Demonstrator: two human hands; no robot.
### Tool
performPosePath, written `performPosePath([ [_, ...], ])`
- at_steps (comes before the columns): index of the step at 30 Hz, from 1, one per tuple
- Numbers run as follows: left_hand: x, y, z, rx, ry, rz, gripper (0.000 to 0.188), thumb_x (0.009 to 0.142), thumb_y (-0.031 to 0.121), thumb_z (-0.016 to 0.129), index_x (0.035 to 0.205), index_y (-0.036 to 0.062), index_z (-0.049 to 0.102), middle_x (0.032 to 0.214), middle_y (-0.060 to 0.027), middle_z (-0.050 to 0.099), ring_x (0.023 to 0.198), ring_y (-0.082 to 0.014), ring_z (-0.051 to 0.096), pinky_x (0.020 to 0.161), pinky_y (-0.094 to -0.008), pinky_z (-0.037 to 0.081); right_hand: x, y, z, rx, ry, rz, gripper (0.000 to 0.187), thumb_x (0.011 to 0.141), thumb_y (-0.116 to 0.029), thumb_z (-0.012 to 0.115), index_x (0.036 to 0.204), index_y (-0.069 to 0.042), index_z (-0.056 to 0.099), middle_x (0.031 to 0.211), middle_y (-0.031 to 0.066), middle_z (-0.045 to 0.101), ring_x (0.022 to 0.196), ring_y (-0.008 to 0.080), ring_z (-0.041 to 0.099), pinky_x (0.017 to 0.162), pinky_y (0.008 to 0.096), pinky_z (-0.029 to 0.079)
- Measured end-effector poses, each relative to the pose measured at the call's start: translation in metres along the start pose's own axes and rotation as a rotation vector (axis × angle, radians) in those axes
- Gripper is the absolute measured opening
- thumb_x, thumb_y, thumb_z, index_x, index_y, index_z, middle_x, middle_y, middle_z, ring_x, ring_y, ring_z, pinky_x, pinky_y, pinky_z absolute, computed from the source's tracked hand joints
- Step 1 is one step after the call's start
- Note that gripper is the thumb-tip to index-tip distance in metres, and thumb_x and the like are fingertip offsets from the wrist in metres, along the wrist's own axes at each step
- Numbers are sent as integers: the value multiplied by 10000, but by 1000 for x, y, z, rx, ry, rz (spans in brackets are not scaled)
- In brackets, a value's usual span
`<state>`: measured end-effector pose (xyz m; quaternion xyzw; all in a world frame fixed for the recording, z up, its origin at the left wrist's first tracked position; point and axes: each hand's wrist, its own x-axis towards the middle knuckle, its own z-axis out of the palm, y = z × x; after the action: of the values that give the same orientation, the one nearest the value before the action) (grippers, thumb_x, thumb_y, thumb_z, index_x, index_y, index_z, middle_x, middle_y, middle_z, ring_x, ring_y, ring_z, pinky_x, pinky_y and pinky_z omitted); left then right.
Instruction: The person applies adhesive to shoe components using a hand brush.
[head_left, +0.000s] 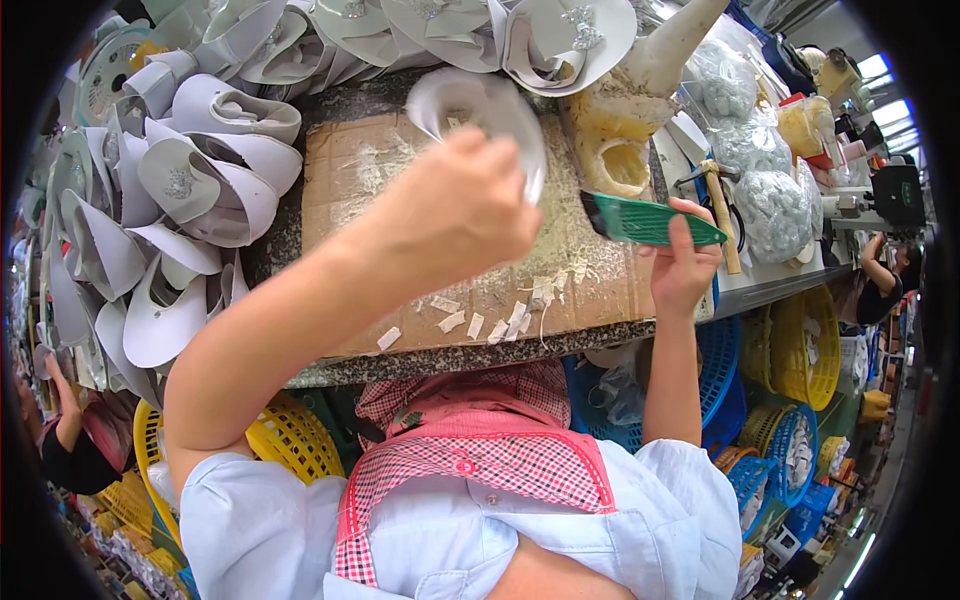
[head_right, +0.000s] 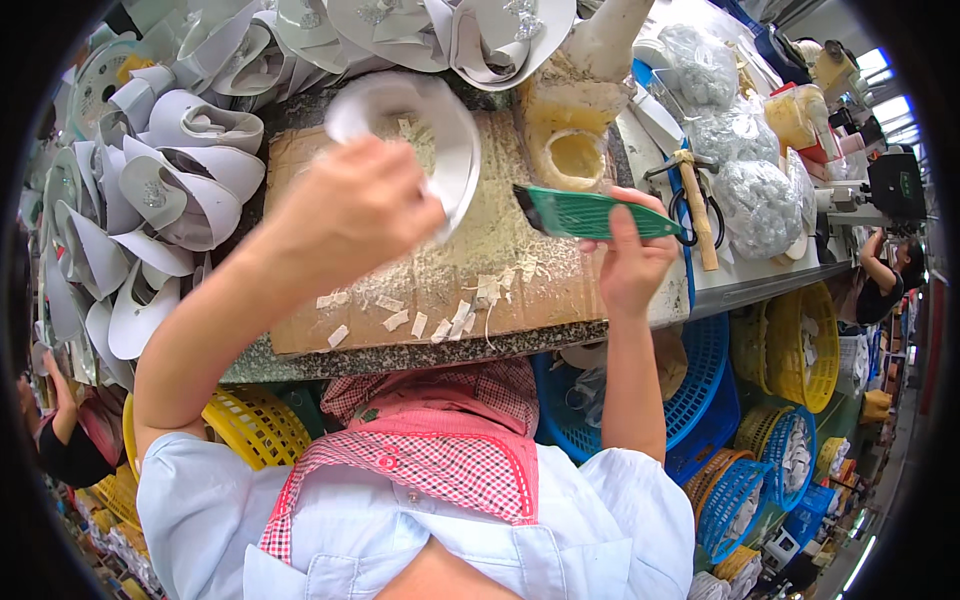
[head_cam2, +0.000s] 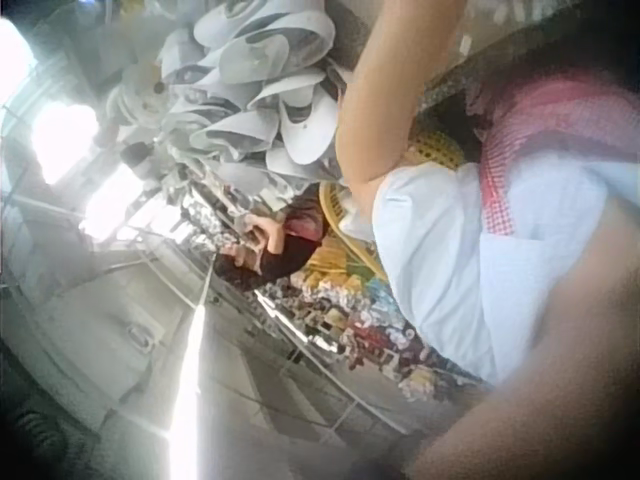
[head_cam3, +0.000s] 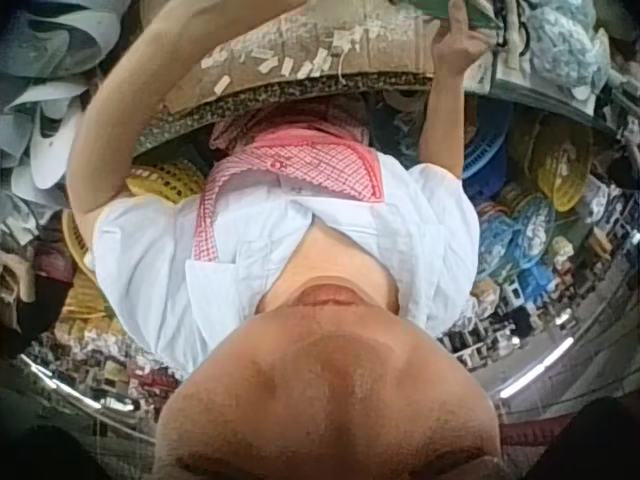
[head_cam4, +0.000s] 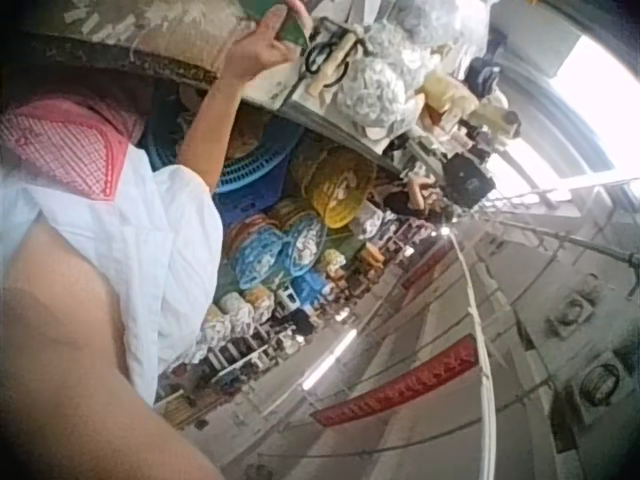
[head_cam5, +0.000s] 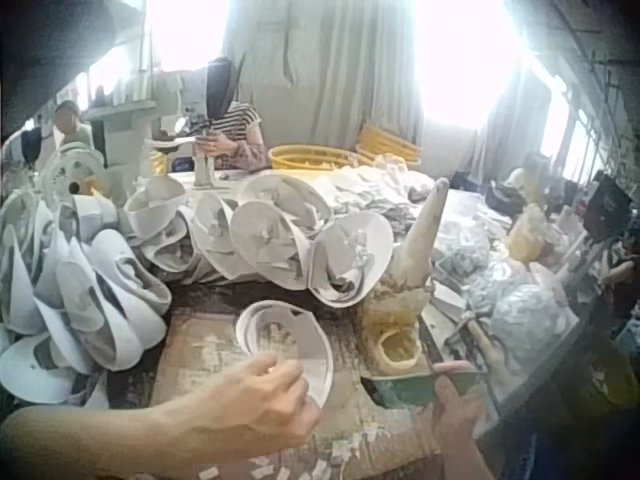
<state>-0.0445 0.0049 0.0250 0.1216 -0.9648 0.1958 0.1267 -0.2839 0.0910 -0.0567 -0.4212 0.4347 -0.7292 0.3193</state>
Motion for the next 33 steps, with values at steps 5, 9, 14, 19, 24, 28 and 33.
performPosePath([
  [5, -9, 51, 35, 48, -180, 177, 102, 603, 155, 557, 641, 65, 587, 634, -33, 552, 733, -168, 502, 727, -284, 388, 4, 13, 69, -336, -252, -116, 135, 809, -44, 518, 935, -8, 551, 755, 74, 598, 573, 101, 566, 454, 204, 441],
  [9, -7, 50, 35, -7, -131, 160, 121, 611, 164, 539, 636, 56, 586, 640, -34, 550, 739, -171, 497, 736, -284, 377, 39, 53, 93, -615, -294, -330, 110, 788, -52, 536, 893, -29, 555, 674, 66, 580, 539, 94, 556, 447, 227, 432],
  [14, -26, 52, 43, -76, -135, 76, 135, 612, 168, 528, 633, 43, 575, 661, -57, 554, 737, -185, 495, 701, -285, 384, 11, 28, 75, -664, -528, 3, 81, 769, -58, 515, 846, -37, 530, 490, 95, 505, 496, 175, 582, 468, 313, 425],
  [19, -34, 61, 42, -89, -73, 44, 149, 605, 170, 526, 639, 29, 562, 660, -68, 548, 737, -196, 495, 656, -281, 386, 28, 28, 105, -554, -286, -85, 75, 771, -68, 520, 837, -36, 531, 497, 86, 515, 475, 156, 573, 436, 281, 413],
  [24, -51, 59, 39, -170, -201, -87, 238, 612, 154, 541, 801, 13, 577, 745, -96, 556, 761, -193, 514, 620, -248, 417, 1, 14, 85, -640, -420, 69, 84, 791, -80, 532, 837, -11, 548, 512, 34, 538, 450, 82, 539, 394, 213, 400],
  [28, -81, 67, 53, -342, 132, -374, 440, 622, 110, 579, 1042, -4, 515, 827, -109, 574, 787, -224, 559, 701, -298, 476, 3, 5, 106, -305, -363, 127, 84, 796, -31, 529, 849, 18, 571, 650, 27, 574, 532, 55, 546, 423, 182, 427],
  [33, -95, 78, 74, -411, 330, -460, 315, 635, 109, 583, 924, -12, 552, 846, -89, 559, 766, -198, 555, 634, -282, 472, 12, 54, 126, -539, -547, -492, 189, 732, 4, 574, 900, -77, 602, 766, 44, 616, 637, 159, 595, 536, 237, 465],
])
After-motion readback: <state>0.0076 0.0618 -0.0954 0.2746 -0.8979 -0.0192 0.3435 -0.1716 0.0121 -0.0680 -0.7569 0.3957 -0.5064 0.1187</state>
